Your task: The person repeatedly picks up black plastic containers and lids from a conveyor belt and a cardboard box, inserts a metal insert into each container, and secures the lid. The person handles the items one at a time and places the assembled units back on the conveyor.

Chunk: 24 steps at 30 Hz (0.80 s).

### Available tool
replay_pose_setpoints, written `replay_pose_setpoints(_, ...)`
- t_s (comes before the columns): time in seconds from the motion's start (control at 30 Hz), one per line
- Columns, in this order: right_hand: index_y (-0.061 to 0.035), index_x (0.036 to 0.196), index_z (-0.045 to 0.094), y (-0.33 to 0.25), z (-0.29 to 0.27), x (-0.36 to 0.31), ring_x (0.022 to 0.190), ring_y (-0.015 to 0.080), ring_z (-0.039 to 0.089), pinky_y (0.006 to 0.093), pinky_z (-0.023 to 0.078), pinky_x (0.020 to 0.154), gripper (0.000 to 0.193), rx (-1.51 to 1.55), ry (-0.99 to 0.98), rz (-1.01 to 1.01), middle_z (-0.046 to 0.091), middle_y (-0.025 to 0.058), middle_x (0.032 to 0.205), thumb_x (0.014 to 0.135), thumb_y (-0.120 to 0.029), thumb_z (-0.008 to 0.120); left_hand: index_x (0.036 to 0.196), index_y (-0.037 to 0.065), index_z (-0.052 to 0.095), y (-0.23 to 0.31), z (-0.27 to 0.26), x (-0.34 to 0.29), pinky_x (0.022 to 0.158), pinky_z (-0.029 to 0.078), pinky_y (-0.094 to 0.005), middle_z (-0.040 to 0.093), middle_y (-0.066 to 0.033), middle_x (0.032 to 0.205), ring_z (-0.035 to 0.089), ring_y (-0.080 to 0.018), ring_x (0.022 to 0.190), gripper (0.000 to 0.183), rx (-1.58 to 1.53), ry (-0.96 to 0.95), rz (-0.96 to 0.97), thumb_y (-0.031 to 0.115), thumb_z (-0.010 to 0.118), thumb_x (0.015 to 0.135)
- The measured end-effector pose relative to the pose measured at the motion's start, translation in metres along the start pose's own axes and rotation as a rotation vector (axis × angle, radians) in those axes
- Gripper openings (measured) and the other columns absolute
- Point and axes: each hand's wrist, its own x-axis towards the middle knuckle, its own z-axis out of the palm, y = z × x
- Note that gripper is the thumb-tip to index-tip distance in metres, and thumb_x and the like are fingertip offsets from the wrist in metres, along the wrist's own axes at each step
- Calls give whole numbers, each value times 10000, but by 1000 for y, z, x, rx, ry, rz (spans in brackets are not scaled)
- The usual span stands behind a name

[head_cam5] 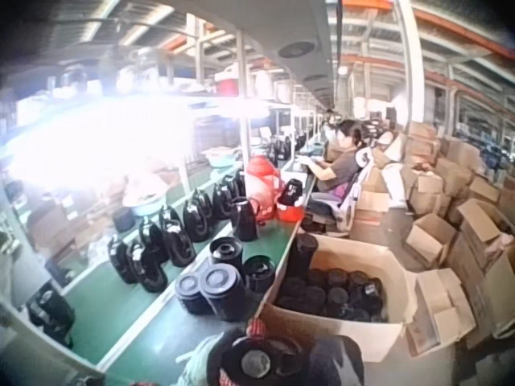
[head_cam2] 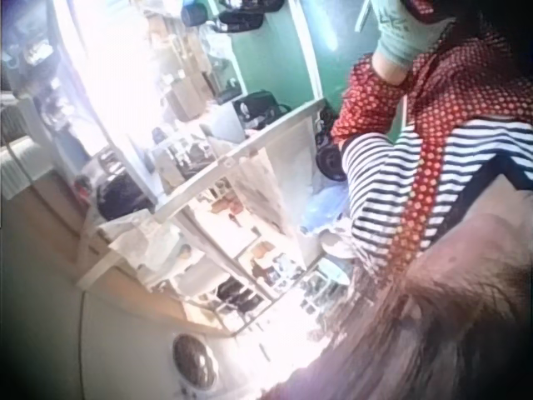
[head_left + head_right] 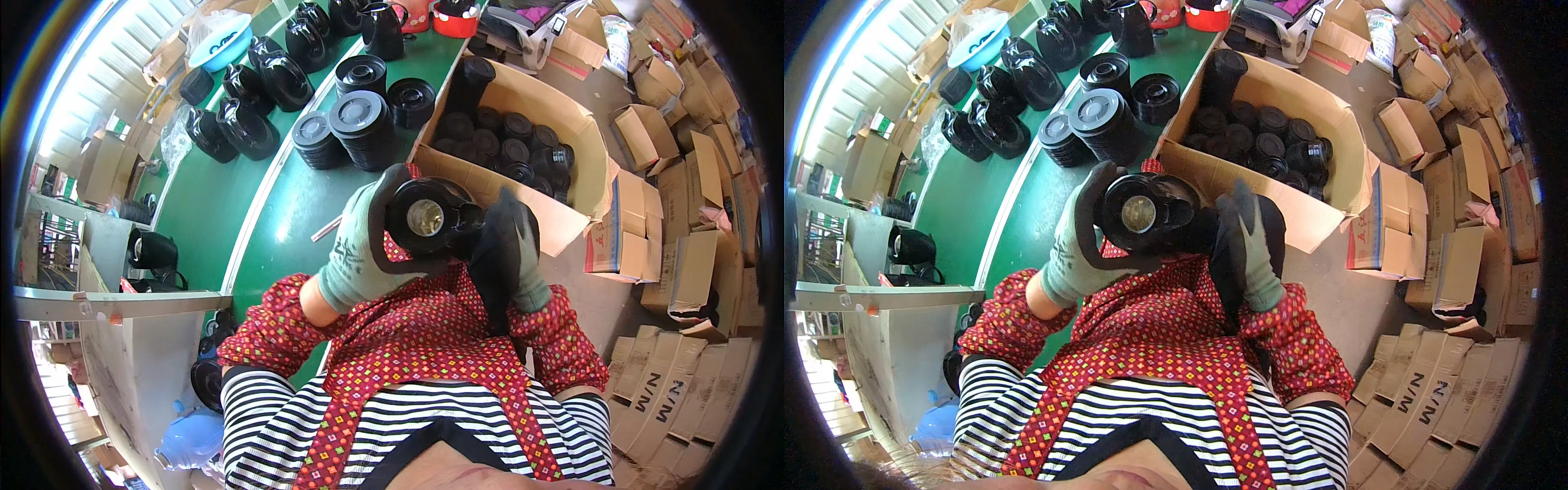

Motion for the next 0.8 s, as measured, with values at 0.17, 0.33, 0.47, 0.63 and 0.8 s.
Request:
replay_pose_setpoints(0.17,8,1259,718,-10,2,11,1061,173,705,339,584,943,442,209,86,110,763,104,1130,1120,-370,538,1615,-43,326,15,30,-45,1166,438,-521,518,-242,1503,529,-443,1377,1309,108,32,-50,320,1058,592)
replay_pose_setpoints(0.33,10,1058,762,9,-51,57,954,240,713,364,567,844,255,-391,74,-18,743,120,1039,969,-227,741,1622,-9,337,-68,1,-102,1238,363,-517,415,-284,1597,424,-441,1483,1107,132,-232,-198,361,940,771)
replay_pose_setpoints(0.47,-22,1010,756,-9,-6,55,969,354,680,442,543,867,299,-787,-157,-144,667,164,992,852,-268,821,1671,126,307,-142,-35,-114,1202,390,-542,371,-311,1613,419,-499,1451,1076,655,-269,-546,373,889,800)
replay_pose_setpoints(0.63,-106,1143,767,-5,24,25,1047,362,617,501,516,885,344,-886,-272,-31,616,152,1098,915,-363,765,1704,224,258,-170,-57,-91,1067,512,-486,528,-262,1515,597,-466,1289,970,500,-621,-756,198,792,895)
replay_pose_setpoints(0.8,-63,1299,738,-31,-1,28,1040,329,694,441,549,938,362,-397,-305,74,709,153,1143,970,-214,729,1560,98,556,-158,-50,-88,962,560,-340,693,-181,1397,699,-217,1196,658,105,-378,-668,-4,733,934)
